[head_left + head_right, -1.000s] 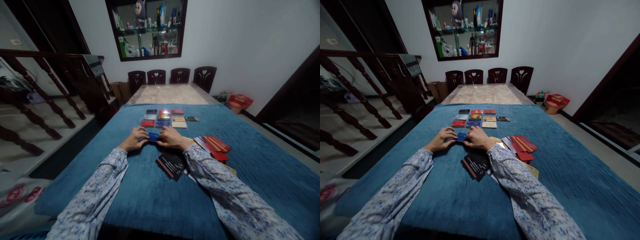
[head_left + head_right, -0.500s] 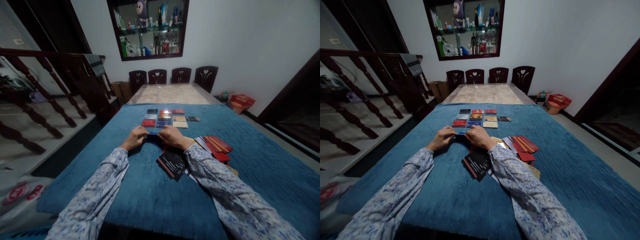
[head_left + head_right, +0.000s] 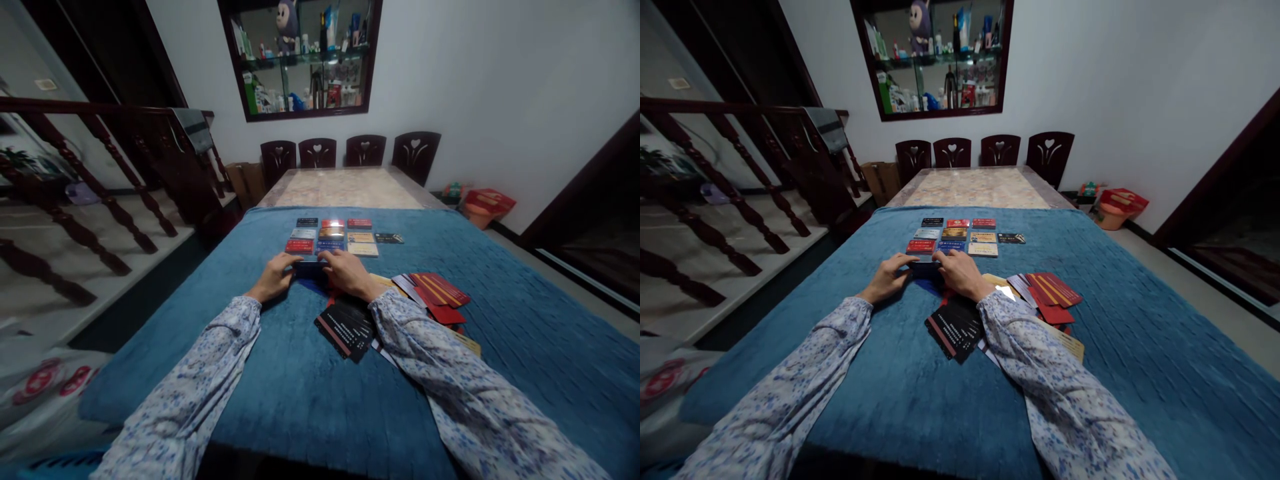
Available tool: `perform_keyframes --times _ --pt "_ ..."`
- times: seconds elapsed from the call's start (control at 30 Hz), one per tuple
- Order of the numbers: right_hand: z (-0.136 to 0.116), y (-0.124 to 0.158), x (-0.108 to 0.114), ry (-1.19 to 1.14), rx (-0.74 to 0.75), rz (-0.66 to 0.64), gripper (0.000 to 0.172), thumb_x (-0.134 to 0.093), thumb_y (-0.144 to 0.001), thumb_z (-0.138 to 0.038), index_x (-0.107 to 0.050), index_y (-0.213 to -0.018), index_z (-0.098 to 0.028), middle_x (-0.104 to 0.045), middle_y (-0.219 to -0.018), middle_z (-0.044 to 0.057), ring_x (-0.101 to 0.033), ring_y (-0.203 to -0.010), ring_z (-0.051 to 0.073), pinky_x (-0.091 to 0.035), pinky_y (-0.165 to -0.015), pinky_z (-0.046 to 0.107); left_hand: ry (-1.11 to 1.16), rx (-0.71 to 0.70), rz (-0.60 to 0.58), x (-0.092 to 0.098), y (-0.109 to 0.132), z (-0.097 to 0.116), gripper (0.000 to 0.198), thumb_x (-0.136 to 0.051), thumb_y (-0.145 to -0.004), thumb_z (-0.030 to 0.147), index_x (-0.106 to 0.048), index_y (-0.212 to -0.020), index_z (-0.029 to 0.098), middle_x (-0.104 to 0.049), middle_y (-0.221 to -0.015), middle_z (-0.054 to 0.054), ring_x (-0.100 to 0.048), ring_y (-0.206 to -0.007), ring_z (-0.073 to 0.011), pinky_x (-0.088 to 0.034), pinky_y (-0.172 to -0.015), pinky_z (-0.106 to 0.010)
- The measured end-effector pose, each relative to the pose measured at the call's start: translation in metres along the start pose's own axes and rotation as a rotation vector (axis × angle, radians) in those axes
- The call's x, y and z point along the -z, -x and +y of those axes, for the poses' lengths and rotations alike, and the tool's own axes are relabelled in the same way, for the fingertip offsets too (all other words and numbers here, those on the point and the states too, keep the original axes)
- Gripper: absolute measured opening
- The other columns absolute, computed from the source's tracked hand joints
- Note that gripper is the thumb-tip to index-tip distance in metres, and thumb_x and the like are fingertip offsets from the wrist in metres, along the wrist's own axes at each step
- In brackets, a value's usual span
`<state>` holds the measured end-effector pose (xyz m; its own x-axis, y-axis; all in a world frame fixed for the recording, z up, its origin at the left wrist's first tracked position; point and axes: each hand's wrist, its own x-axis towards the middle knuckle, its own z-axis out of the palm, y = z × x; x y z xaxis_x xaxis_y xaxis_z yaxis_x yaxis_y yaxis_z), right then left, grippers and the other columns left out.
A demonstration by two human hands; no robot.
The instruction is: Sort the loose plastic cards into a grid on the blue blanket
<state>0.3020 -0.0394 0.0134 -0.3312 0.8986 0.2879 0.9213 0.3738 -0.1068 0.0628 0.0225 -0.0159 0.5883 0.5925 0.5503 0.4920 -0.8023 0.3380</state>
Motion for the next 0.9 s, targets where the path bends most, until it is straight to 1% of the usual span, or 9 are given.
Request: perform_keyframes --times 0.1,0.23,0.37,0.53,0.67,0.9 --pt "-0.0013 0.0014 0.0003 0.006 -0.022 -0.022 0.039 -0.057 -0.097 -0.02 -0.06 -0.136 -0.022 -0.072 -0.115 0.012 -0.065 -0.106 0.025 -0.047 -0.085 0.031 -0.022 0.018 0.0 -0.0015 0.0016 0.001 0.043 -0.057 -0.086 0.005 -0.065 -0.126 0.018 -0.07 -0.11 -0.008 -0.067 -0.102 -0.0212 -0.055 -0.096 -0.038" --pt "-0.0022 0.0021 -0.0001 0.016 -0.045 -0.033 0.041 -0.057 -0.097 -0.022 -0.057 -0.138 -0.022 -0.073 -0.115 0.013 -0.066 -0.106 0.026 -0.046 -0.086 0.032 -0.03 0.015 0.006 -0.003 0.0021 0.0005 0.042 -0.057 -0.086 0.006 -0.064 -0.125 0.018 -0.069 -0.104 -0.007 -0.066 -0.099 -0.0207 -0.055 -0.095 -0.038" --pt "-0.0035 0.0019 -0.0011 0.03 -0.067 -0.06 0.045 -0.058 -0.096 -0.022 -0.053 -0.14 -0.022 -0.073 -0.116 0.014 -0.067 -0.107 0.027 -0.046 -0.086 0.031 -0.054 0.014 -0.013 -0.0042 0.0023 -0.0003 0.04 -0.057 -0.087 0.008 -0.062 -0.125 0.019 -0.068 -0.102 -0.006 -0.065 -0.096 -0.021 -0.054 -0.093 -0.038" --pt "-0.0045 0.0014 -0.0029 0.035 -0.069 -0.075 0.049 -0.061 -0.094 -0.02 -0.05 -0.141 -0.019 -0.074 -0.116 0.016 -0.068 -0.109 0.028 -0.045 -0.087 0.032 -0.112 0.032 -0.052 -0.0066 0.003 0.0005 0.044 -0.059 -0.087 0.011 -0.058 -0.131 0.019 -0.068 -0.108 -0.009 -0.065 -0.1 -0.024 -0.052 -0.094 -0.04" --pt "-0.0041 0.0 -0.0051 0.022 -0.061 -0.076 0.048 -0.06 -0.093 -0.019 -0.049 -0.14 -0.018 -0.074 -0.116 0.015 -0.067 -0.111 0.028 -0.044 -0.089 0.033 -0.132 0.041 -0.082 -0.0072 0.0023 0.0014 0.048 -0.058 -0.086 0.012 -0.055 -0.133 0.017 -0.069 -0.113 -0.01 -0.065 -0.106 -0.0264 -0.049 -0.098 -0.043" --pt "-0.0022 -0.0015 -0.009 -0.033 -0.049 -0.069 0.049 -0.058 -0.093 -0.016 -0.048 -0.141 -0.017 -0.073 -0.121 0.015 -0.065 -0.114 0.027 -0.042 -0.092 0.034 -0.16 0.064 -0.095 -0.007 0.0007 0.0035 0.048 -0.056 -0.088 0.013 -0.055 -0.136 0.018 -0.07 -0.109 -0.009 -0.064 -0.105 -0.0259 -0.045 -0.099 -0.043"
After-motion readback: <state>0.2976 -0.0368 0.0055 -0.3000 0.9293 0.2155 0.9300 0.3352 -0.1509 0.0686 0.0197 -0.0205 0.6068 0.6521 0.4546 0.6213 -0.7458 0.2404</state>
